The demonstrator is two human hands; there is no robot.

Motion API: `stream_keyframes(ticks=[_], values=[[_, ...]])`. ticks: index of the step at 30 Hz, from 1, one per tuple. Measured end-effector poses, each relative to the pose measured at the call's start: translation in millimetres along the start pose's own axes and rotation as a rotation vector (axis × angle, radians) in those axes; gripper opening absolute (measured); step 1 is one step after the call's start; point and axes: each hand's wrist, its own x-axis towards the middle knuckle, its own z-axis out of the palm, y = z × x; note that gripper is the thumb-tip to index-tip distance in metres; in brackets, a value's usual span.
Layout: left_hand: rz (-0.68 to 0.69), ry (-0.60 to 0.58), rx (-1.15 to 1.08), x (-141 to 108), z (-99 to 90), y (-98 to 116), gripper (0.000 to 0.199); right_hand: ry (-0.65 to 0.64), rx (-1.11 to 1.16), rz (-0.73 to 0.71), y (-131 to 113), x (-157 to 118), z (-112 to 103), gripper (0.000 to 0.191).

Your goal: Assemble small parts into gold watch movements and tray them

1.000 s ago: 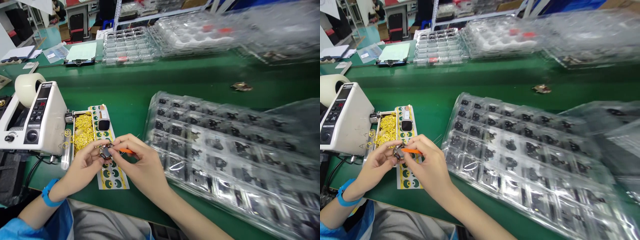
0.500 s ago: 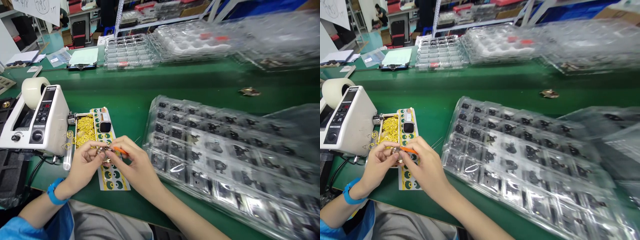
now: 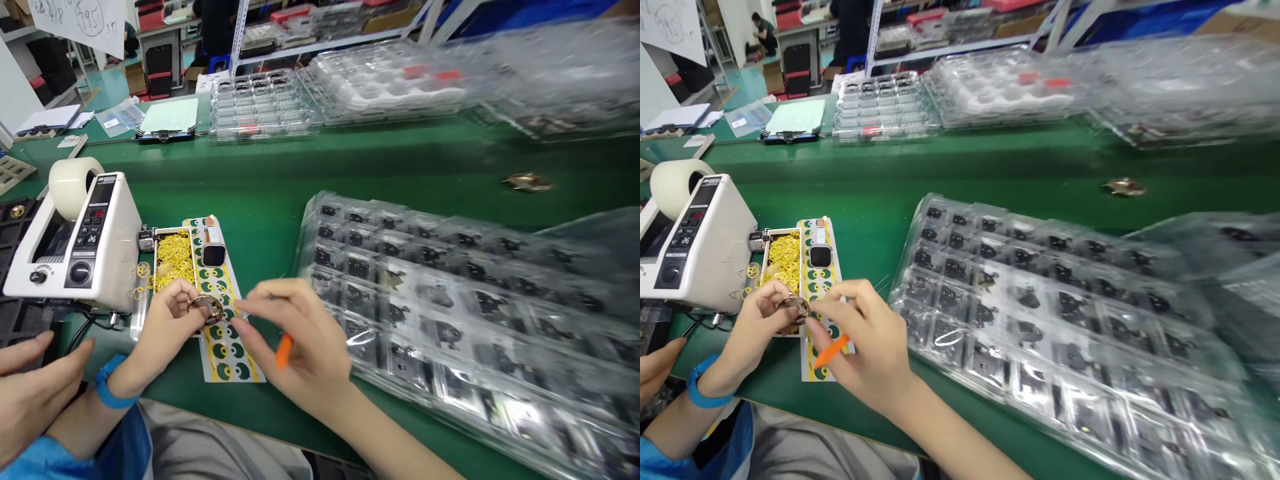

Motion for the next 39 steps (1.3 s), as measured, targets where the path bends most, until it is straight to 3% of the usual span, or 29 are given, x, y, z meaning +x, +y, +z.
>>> stream_keyframes(ticks=[3, 5, 11, 23, 29, 39], values=[[-0.075, -0.03, -0.137, -1, 1.7, -1, 0.033, 0.04, -0.221, -0.161, -1, -4, 3, 0.012], [-0.081, -0.06, -0.186, -2, 3.2, -3, 0.035, 0.051, -0.301, -0.185, 1, -6, 8, 0.012], [-0.029, -0.097, -0.198, -8, 7.0, -7, 0.04, 0.029, -0.19, -0.11, 7, -8, 16, 0.012], [-0.019, -0.106, -0.159, -9, 8.9, -10, 0.043, -0.018, -0.222, -0.239, 11, -3, 12, 0.014], [0.005, -0.088, -0.126, -12, 11.8, -9, 0.037, 0.017, -0.24, -0.197, 7, -5, 14, 0.014], [-0.017, -0.079, -0.144, -12, 12.4, -8, 0.043, 0.073, -0.294, -0.212, 5, -7, 17, 0.013]])
